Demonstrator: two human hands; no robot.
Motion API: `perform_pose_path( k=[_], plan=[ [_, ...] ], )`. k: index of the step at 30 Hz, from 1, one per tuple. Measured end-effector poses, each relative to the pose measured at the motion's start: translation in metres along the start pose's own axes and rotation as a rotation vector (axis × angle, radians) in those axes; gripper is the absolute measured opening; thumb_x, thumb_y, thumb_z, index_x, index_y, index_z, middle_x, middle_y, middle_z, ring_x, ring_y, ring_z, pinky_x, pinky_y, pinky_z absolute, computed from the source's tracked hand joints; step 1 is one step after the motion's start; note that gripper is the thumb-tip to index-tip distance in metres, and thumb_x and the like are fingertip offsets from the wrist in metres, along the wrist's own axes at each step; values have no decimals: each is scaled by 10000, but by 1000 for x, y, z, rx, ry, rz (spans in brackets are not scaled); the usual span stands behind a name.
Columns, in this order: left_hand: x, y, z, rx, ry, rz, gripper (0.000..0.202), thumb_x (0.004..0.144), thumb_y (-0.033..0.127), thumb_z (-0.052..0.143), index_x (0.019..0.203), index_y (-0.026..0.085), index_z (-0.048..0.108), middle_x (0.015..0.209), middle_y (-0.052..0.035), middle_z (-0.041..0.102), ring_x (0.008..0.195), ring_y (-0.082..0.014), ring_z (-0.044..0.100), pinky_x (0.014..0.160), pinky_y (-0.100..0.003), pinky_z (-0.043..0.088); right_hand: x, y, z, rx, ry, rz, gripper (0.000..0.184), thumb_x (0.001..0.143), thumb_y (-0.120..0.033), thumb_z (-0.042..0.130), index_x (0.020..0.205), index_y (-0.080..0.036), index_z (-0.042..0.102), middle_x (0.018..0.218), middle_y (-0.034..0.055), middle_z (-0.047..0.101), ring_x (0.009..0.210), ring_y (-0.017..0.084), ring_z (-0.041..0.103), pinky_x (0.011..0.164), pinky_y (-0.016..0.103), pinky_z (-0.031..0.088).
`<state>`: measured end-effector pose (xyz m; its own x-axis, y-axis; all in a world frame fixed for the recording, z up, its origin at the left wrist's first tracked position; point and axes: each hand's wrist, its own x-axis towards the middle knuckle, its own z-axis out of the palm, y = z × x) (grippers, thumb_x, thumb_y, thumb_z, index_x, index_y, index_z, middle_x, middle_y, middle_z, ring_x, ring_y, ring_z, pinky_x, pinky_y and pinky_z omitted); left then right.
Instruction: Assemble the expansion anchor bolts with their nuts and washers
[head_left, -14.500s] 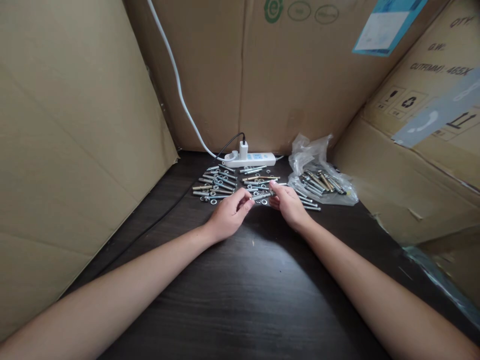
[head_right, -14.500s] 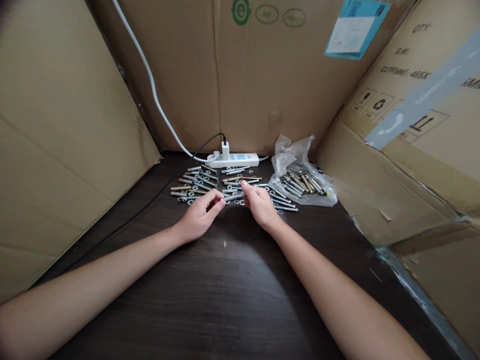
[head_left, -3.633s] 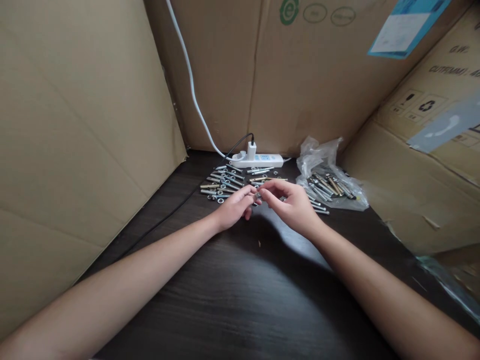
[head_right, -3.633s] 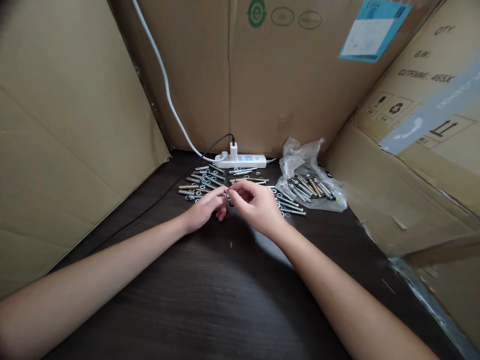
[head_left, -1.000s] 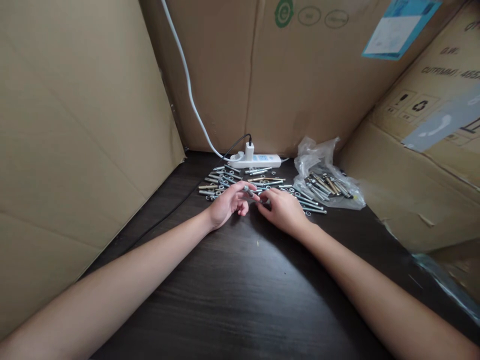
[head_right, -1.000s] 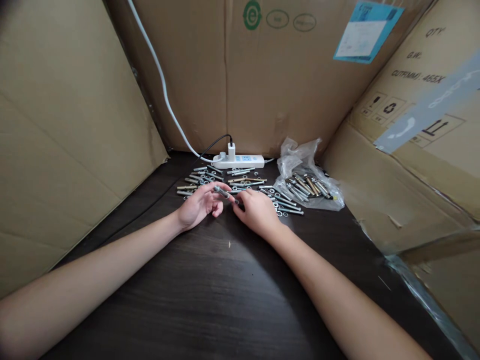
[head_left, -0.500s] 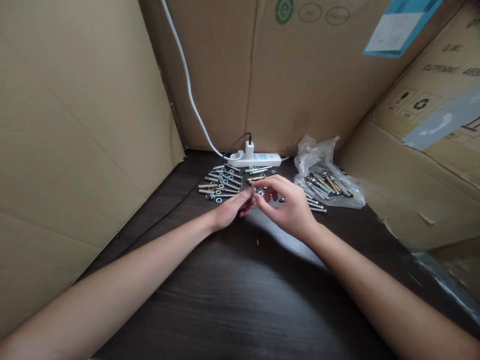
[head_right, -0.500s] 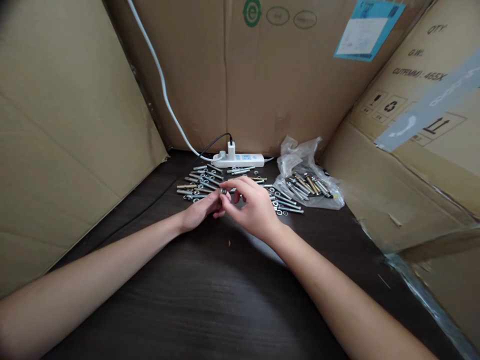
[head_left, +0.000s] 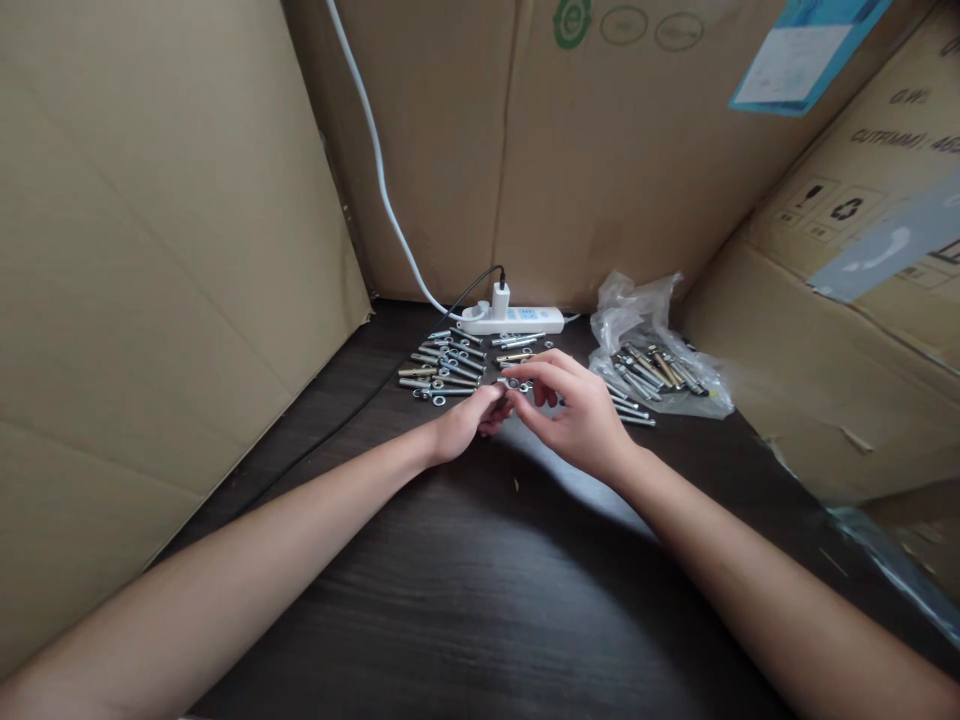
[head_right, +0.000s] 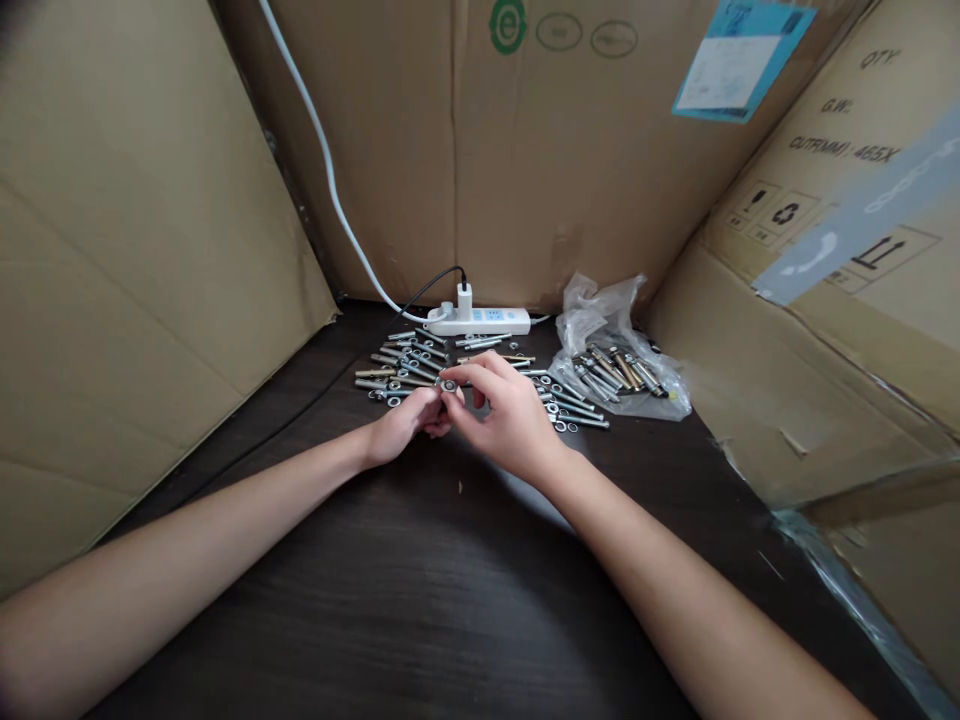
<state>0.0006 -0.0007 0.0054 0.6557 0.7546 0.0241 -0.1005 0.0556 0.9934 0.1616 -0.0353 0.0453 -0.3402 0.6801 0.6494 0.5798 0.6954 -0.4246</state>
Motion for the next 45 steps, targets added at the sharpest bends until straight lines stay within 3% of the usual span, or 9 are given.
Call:
perform_pose_path(
  k=[7, 11, 18, 25, 28, 32, 35, 38, 45],
  plan=[
    [-2, -2, -1, 40, -7, 17, 299, 886, 415, 285, 787, 170, 425, 667, 16, 353, 596, -119, 289, 541, -253, 266, 0, 5, 1, -12, -1, 42, 94, 810, -234, 619, 888, -189, 592, 727, 5, 578, 608, 121, 494, 584, 259, 427],
    [-3, -2, -1, 68, -16, 26, 303, 900, 410, 273, 777, 173, 418, 664, 17, 329, 601, -120, 284, 539, -250, 253, 0, 7, 2, 5, -1, 87, 160, 794, -298, 650, 769, -189, 536, 663, -11, 546, 584, 116, 475, 552, 246, 400],
    [-2, -1, 0, 12, 1, 3, 276, 886, 395, 301, 754, 172, 397, 667, 21, 333, 582, -111, 272, 524, -248, 240, 0, 2, -8, 48, -72, 8, 193, 827, -193, 527, 1011, -190, 586, 870, 40, 600, 709, 147, 539, 651, 280, 452],
    [-2, 1, 3, 18, 23, -8, 271, 885, 392, 313, 775, 163, 407, 676, 19, 337, 588, -109, 269, 529, -243, 237, 2, 8, -10, 46, -108, -33, 154, 859, -213, 531, 981, -175, 616, 840, 46, 635, 696, 141, 542, 641, 278, 454],
    [-3, 3, 3, 60, -3, 35, 278, 897, 389, 291, 759, 167, 386, 664, 27, 308, 583, -107, 244, 530, -241, 233, 2, 11, -9, 39, -93, -29, 91, 842, -253, 583, 880, -171, 592, 768, 30, 613, 655, 132, 517, 602, 264, 431],
    [-4, 4, 4, 102, -17, 50, 272, 904, 372, 275, 734, 176, 357, 653, 30, 286, 580, -109, 235, 538, -244, 235, 1, 12, -8, 27, -98, 7, 151, 826, -305, 608, 772, -180, 542, 701, 8, 568, 622, 126, 490, 579, 258, 405],
    [-3, 3, 3, 92, -13, 34, 277, 903, 387, 288, 734, 177, 352, 666, 29, 286, 587, -110, 240, 540, -248, 236, 0, 12, -10, 59, -105, 23, 78, 842, -252, 560, 879, -183, 563, 749, 15, 589, 657, 136, 522, 604, 266, 425],
    [-2, 1, 2, 95, -7, 26, 286, 901, 396, 297, 734, 174, 362, 677, 25, 295, 596, -112, 250, 545, -252, 241, 1, 10, -12, 84, -94, -11, 220, 833, -155, 507, 1038, -191, 576, 839, 31, 611, 720, 150, 552, 632, 273, 446],
    [-2, 1, 2, 75, 2, 17, 268, 894, 384, 292, 749, 170, 366, 674, 25, 299, 590, -110, 242, 536, -249, 229, 3, 10, -13, 57, -126, -50, 179, 827, -159, 520, 980, -183, 608, 816, 35, 604, 710, 150, 542, 627, 273, 442]
  ],
)
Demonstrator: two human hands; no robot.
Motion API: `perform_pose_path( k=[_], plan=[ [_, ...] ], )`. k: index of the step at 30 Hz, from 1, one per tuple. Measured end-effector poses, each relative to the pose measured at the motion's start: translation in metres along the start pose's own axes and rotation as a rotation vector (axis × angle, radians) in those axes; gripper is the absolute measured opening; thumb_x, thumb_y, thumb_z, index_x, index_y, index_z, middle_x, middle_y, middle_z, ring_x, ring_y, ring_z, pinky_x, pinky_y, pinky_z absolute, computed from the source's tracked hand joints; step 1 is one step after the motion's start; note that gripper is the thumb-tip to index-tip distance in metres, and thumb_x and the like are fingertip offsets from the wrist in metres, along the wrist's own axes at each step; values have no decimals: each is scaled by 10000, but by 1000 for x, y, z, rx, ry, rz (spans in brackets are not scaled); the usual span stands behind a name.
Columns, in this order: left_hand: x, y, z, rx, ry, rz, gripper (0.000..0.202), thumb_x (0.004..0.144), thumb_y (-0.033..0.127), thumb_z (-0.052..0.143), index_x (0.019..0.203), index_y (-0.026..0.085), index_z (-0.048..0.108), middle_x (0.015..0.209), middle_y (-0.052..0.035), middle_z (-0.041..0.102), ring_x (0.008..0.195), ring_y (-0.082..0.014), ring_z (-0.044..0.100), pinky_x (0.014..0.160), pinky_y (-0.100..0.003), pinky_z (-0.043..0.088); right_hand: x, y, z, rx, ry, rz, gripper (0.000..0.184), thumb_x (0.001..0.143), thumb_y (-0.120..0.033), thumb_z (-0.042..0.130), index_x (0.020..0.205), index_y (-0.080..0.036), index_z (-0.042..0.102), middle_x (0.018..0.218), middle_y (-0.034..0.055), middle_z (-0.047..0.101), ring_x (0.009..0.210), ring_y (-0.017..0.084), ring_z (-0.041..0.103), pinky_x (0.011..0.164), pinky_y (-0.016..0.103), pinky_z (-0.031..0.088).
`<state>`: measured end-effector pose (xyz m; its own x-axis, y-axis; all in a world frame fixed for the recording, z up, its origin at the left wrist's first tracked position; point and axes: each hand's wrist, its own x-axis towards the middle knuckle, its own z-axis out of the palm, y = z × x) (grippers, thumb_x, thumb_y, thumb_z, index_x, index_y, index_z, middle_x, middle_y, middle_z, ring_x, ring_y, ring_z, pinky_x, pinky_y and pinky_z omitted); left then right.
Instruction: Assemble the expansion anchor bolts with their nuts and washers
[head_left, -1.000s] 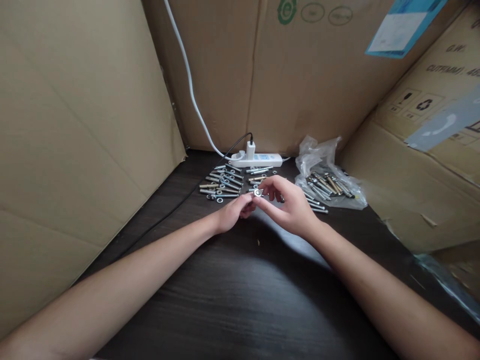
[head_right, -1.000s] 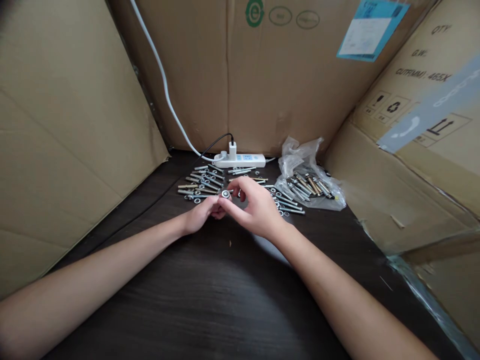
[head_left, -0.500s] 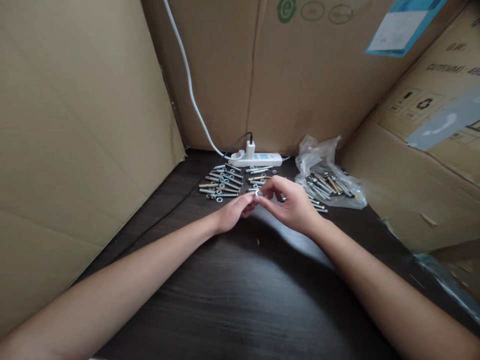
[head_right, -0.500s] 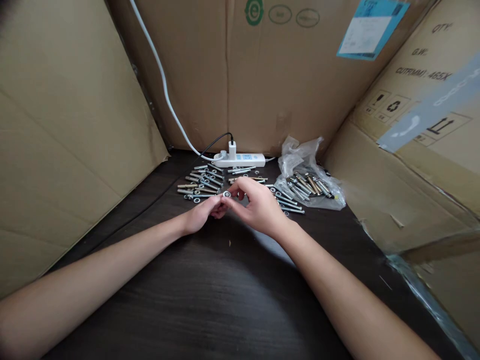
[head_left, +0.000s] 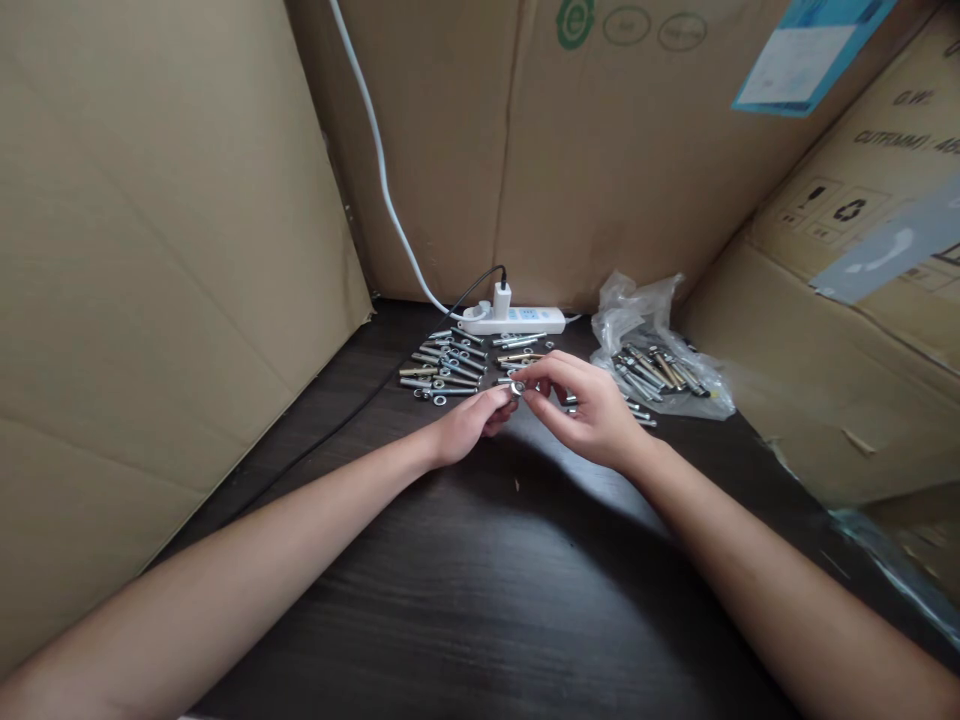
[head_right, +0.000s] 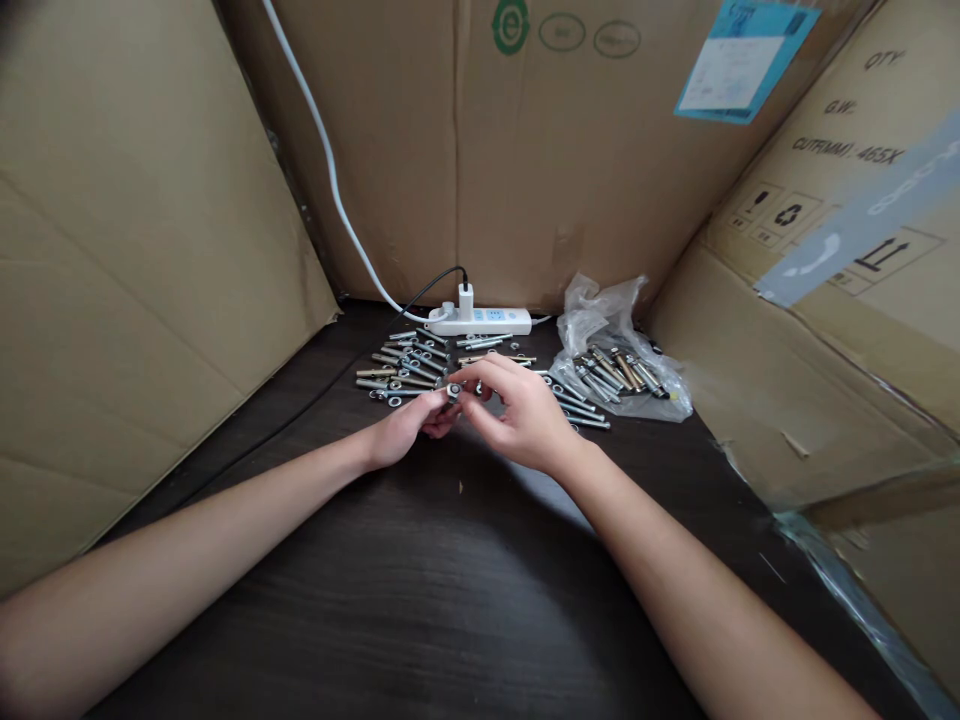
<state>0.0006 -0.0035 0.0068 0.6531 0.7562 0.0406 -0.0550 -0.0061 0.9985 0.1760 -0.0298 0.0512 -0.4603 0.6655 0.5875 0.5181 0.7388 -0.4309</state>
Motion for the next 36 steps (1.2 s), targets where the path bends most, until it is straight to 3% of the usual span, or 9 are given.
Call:
perform_pose_path(
  k=[6, 9, 13, 21, 24, 30, 36],
  plan=[
    [0, 1, 0, 23, -22, 22, 268, 894, 391, 290, 751, 175, 358, 669, 28, 293, 587, -108, 245, 534, -245, 232, -1, 4, 2, -20, 16, 37, 81, 826, -258, 578, 808, -185, 548, 722, 13, 566, 654, 138, 504, 595, 266, 415],
    [1, 0, 0, 28, -7, 19, 282, 891, 406, 304, 739, 176, 362, 665, 29, 295, 582, -107, 248, 533, -246, 234, -1, 4, 3, -3, 3, 57, 83, 830, -242, 563, 888, -183, 555, 760, 19, 580, 682, 144, 523, 623, 272, 429],
    [1, 1, 1, 14, 25, -10, 290, 885, 411, 313, 735, 171, 377, 659, 28, 304, 579, -107, 249, 531, -248, 234, -2, 2, 2, 10, -5, 23, 230, 834, -149, 500, 1047, -196, 575, 838, 33, 606, 727, 152, 549, 652, 277, 445],
    [1, -2, -1, 3, -3, 12, 277, 888, 404, 303, 749, 174, 372, 665, 29, 302, 580, -107, 247, 526, -244, 230, -1, 4, 3, -6, 10, 33, 85, 838, -240, 565, 901, -184, 569, 745, 16, 574, 670, 140, 522, 614, 268, 429],
    [0, -1, -1, 21, -5, 14, 275, 891, 394, 298, 742, 173, 369, 665, 28, 303, 585, -107, 254, 526, -242, 236, -1, 5, 4, -14, 12, 69, 113, 834, -290, 584, 820, -186, 541, 728, 12, 571, 655, 136, 515, 597, 264, 419],
    [0, 3, 1, 9, 19, -3, 286, 890, 398, 315, 730, 169, 376, 666, 25, 315, 588, -106, 255, 528, -244, 241, -2, 3, 2, 12, -15, 28, 230, 815, -180, 533, 1042, -193, 571, 801, 21, 602, 693, 145, 539, 639, 274, 442],
    [0, 2, 2, 4, 17, -3, 275, 889, 387, 303, 740, 168, 376, 662, 26, 314, 584, -106, 248, 525, -244, 233, -2, 3, 2, -6, -9, 15, 190, 809, -180, 536, 992, -186, 590, 769, 20, 599, 676, 143, 536, 629, 277, 439]
  ],
)
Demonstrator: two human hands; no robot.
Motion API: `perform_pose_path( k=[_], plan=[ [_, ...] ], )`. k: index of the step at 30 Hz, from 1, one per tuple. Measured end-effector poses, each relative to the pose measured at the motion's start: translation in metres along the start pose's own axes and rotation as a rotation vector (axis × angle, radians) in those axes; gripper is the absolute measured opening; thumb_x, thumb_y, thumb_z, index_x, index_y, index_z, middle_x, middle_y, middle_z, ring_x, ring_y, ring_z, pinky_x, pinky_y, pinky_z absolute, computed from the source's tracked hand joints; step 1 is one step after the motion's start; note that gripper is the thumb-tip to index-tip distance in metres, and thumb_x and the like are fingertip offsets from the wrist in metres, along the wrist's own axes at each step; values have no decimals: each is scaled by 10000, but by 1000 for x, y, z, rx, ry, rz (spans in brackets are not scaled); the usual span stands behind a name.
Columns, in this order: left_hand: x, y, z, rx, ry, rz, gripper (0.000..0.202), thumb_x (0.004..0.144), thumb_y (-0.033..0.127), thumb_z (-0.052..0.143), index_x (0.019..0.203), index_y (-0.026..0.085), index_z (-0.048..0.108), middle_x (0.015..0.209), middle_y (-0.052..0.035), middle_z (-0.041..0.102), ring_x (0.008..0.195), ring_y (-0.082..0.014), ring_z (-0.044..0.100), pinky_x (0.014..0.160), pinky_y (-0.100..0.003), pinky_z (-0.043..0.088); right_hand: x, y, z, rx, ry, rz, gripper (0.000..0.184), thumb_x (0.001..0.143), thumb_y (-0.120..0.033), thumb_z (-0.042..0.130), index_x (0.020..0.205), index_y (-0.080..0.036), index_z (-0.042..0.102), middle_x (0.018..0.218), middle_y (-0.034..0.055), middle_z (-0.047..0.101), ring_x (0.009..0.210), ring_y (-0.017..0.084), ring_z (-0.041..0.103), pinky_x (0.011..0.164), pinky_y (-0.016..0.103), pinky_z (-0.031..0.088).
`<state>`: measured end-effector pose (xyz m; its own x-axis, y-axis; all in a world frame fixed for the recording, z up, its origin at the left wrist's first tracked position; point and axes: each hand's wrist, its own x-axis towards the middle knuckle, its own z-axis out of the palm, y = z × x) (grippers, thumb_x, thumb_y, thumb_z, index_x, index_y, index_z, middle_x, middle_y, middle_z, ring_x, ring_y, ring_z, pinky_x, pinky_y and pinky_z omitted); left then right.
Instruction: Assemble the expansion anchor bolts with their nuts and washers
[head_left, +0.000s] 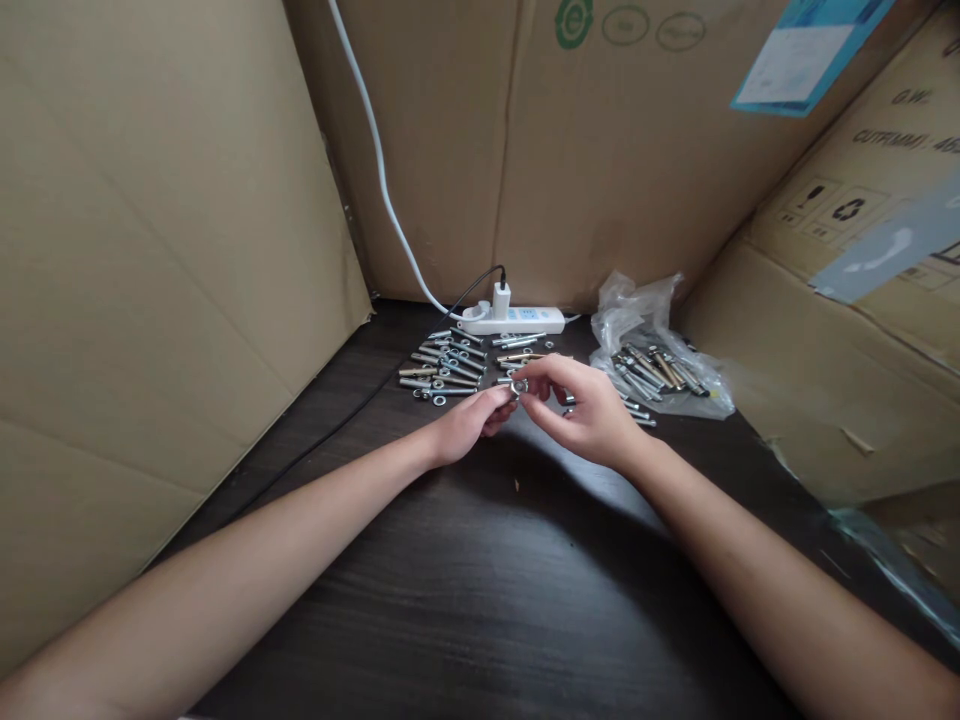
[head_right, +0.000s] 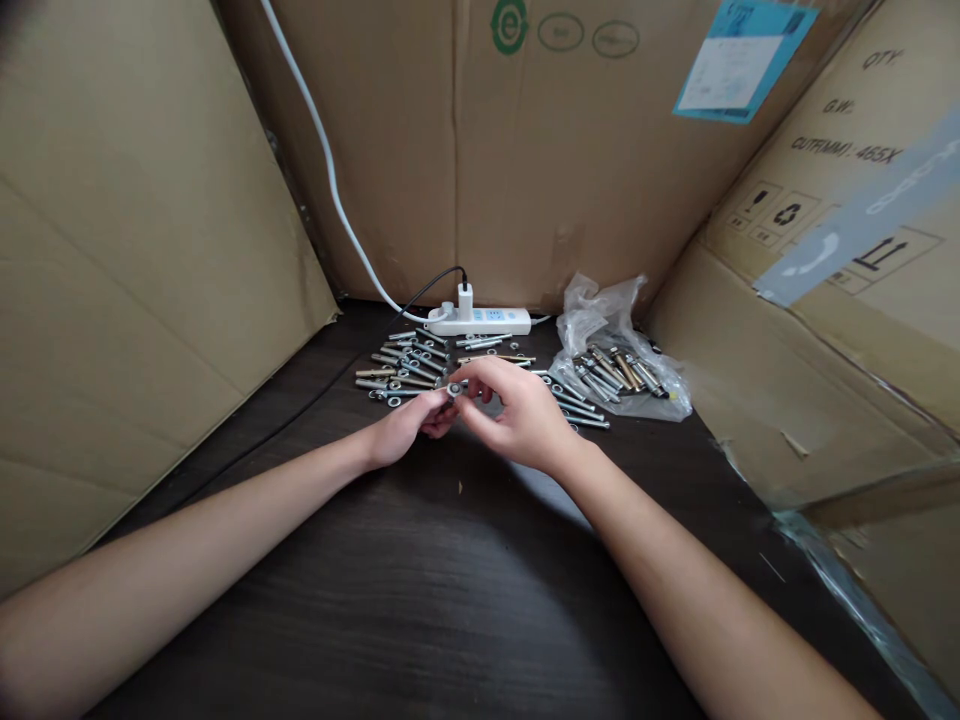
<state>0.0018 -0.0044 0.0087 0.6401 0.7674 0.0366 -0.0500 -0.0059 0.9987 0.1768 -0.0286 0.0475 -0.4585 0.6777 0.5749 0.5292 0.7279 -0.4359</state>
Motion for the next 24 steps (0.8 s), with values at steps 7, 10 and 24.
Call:
perform_pose_path(
  k=[7, 10, 24],
  plan=[
    [0, 0, -1, 9, -12, -4, 264, 878, 390, 308, 731, 175, 356, 648, 34, 300, 578, -103, 247, 527, -241, 234, -2, 4, 3, -9, 15, 63, 169, 806, -278, 603, 940, -183, 565, 748, 9, 586, 661, 136, 535, 612, 263, 433],
    [0, -1, -1, 8, 2, -11, 276, 878, 399, 314, 727, 173, 363, 651, 30, 318, 578, -103, 254, 527, -243, 236, -2, 2, 2, -3, 12, 17, 237, 814, -209, 564, 1050, -188, 571, 773, 12, 597, 667, 136, 539, 633, 269, 443],
    [-1, 4, 1, 58, 2, 4, 270, 885, 372, 279, 714, 178, 359, 642, 34, 305, 574, -109, 258, 522, -244, 246, -2, 5, 3, -18, 12, 74, 222, 789, -347, 648, 931, -191, 576, 671, -17, 563, 597, 121, 510, 582, 253, 416]
  ],
)
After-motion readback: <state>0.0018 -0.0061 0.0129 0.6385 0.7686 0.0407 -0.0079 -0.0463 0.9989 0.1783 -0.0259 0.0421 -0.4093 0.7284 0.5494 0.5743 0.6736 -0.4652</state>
